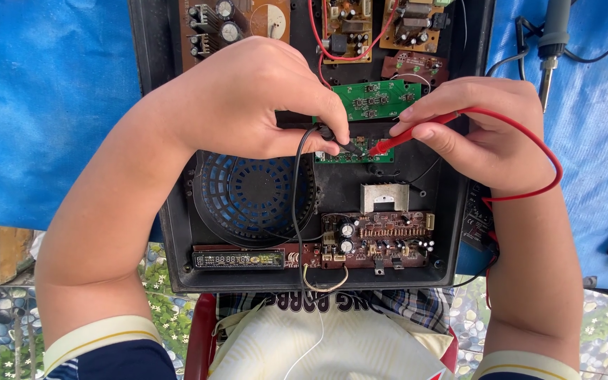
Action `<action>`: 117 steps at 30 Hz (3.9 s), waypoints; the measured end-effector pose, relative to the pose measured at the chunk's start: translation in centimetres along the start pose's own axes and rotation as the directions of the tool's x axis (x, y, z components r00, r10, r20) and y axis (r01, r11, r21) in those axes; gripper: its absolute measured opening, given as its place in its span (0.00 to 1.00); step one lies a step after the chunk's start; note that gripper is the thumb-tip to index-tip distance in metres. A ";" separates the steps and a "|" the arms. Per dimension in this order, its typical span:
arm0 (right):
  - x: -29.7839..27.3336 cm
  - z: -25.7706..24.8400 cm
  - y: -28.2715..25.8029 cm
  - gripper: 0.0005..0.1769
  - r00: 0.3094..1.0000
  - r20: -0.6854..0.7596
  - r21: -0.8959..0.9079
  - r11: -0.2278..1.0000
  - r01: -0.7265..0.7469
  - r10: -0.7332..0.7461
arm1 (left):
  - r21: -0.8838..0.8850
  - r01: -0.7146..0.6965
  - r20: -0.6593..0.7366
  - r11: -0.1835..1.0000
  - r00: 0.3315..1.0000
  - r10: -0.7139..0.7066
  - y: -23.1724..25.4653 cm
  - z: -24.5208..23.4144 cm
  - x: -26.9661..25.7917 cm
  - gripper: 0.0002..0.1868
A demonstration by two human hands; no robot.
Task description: The person uses a multimeter to test various points on the circuit boards inside an open electronic device. They move the red and black probes across different components and connectors on the green and brown boards, checking for continuity or voltage.
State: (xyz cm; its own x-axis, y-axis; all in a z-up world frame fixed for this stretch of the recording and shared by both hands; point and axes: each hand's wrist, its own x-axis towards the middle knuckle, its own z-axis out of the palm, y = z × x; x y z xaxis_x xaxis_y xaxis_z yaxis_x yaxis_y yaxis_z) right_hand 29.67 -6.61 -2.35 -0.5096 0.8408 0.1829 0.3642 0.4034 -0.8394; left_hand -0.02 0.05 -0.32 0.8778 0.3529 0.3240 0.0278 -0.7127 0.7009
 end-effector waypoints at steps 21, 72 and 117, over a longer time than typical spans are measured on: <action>0.0 -0.6 0.4 0.06 0.999 0.011 0.014 0.999 0.052 -0.052 | 0.119 -0.034 0.051 0.992 0.998 0.029 2.4 -0.7 1.2 0.10; -15.2 10.9 -6.2 0.10 0.772 -0.606 0.117 0.981 -0.155 0.194 | 0.061 0.438 -0.561 0.897 0.758 -0.332 14.9 16.9 -3.1 0.13; -13.9 11.1 -6.2 0.10 0.859 -0.512 -0.175 0.979 -0.103 -0.002 | 0.245 0.258 -0.507 0.935 0.856 -0.103 14.0 16.4 -3.6 0.08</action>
State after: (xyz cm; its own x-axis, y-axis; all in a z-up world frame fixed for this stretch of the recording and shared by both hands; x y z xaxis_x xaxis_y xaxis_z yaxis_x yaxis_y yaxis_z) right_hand 25.87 -24.82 -5.38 -0.0390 0.9064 0.4207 0.5455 0.3721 -0.7510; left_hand 5.06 -21.14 -2.11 0.5055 0.6828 0.5275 0.3695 -0.7238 0.5828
